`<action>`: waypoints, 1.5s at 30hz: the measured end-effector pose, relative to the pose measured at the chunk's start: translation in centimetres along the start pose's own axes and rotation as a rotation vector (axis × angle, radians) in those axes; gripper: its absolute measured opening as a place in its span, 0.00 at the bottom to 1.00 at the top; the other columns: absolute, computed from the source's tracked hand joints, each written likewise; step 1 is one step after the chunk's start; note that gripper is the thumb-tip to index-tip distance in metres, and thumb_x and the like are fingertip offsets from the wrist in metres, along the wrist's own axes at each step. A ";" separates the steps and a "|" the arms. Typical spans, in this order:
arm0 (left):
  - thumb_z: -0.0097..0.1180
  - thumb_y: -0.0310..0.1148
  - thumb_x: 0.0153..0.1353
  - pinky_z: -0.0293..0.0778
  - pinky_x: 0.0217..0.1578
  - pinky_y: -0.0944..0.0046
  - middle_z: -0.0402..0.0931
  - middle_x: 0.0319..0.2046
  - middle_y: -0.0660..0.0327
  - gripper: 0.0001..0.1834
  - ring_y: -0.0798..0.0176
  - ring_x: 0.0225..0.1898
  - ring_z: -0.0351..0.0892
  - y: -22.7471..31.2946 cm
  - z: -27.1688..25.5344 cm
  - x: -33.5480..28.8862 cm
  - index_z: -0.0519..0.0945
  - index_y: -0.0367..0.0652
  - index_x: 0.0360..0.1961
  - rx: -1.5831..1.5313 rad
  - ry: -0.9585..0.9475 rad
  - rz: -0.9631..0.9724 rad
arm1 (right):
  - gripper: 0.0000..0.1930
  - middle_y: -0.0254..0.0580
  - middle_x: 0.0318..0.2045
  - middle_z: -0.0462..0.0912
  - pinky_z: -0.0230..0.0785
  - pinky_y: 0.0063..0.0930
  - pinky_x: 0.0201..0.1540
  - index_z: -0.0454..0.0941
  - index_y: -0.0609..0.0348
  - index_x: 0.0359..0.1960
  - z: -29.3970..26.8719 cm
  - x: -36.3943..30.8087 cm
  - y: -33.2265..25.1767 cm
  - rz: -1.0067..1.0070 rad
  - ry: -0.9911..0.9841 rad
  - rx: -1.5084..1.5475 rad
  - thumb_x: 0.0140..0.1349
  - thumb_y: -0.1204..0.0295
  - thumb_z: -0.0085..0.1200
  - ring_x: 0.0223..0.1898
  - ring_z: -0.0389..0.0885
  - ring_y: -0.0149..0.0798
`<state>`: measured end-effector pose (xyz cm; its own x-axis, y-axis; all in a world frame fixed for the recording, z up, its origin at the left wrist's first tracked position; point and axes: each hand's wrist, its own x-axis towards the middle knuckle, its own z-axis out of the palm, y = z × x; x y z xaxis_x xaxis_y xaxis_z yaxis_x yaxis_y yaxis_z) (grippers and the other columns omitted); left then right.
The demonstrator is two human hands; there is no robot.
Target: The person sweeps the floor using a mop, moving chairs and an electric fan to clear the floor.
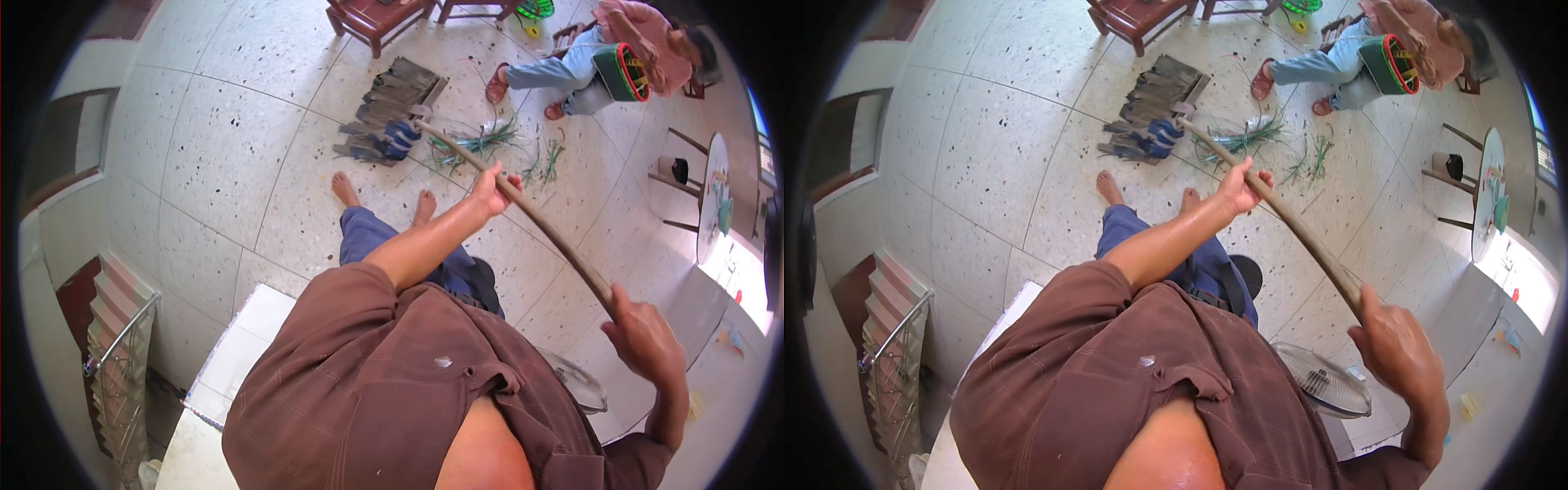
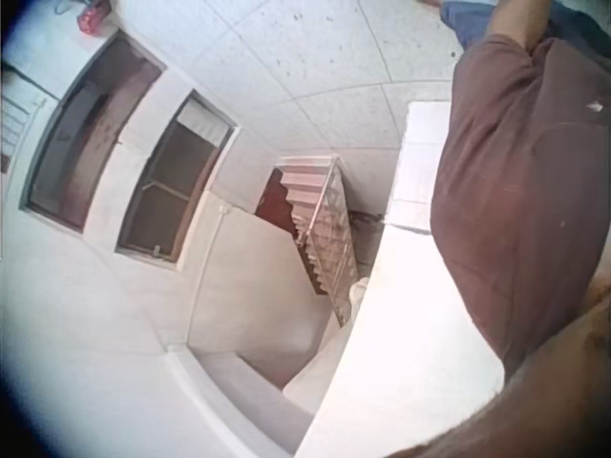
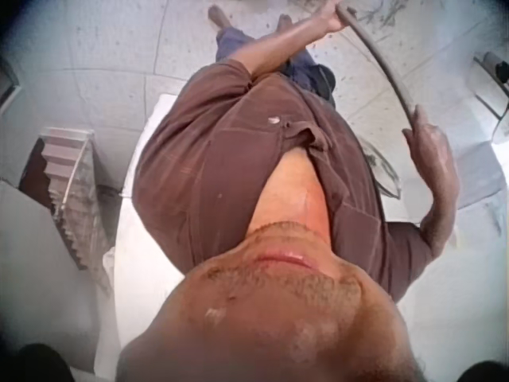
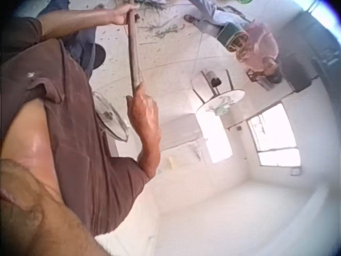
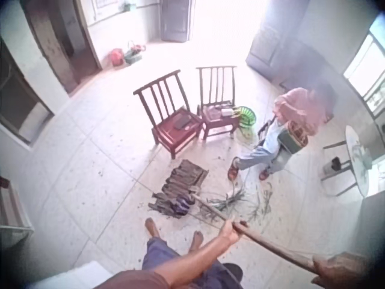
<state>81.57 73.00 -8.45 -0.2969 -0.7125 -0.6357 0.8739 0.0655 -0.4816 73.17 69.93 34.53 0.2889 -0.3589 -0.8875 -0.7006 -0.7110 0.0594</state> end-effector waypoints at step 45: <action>0.44 0.45 0.63 0.76 0.28 0.59 0.71 0.22 0.56 0.18 0.60 0.22 0.73 20.7 -22.1 -16.3 0.67 0.38 0.32 0.350 0.475 0.356 | 0.05 0.48 0.16 0.75 0.67 0.39 0.20 0.67 0.66 0.32 15.5 9.5 -13.1 -0.487 0.299 0.047 0.53 0.78 0.43 0.20 0.77 0.46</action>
<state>96.00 101.37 -21.39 -0.0349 -0.3009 -0.9530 0.9986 -0.0474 -0.0216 75.01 85.19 18.24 0.7525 -0.1570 -0.6396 -0.4671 -0.8119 -0.3503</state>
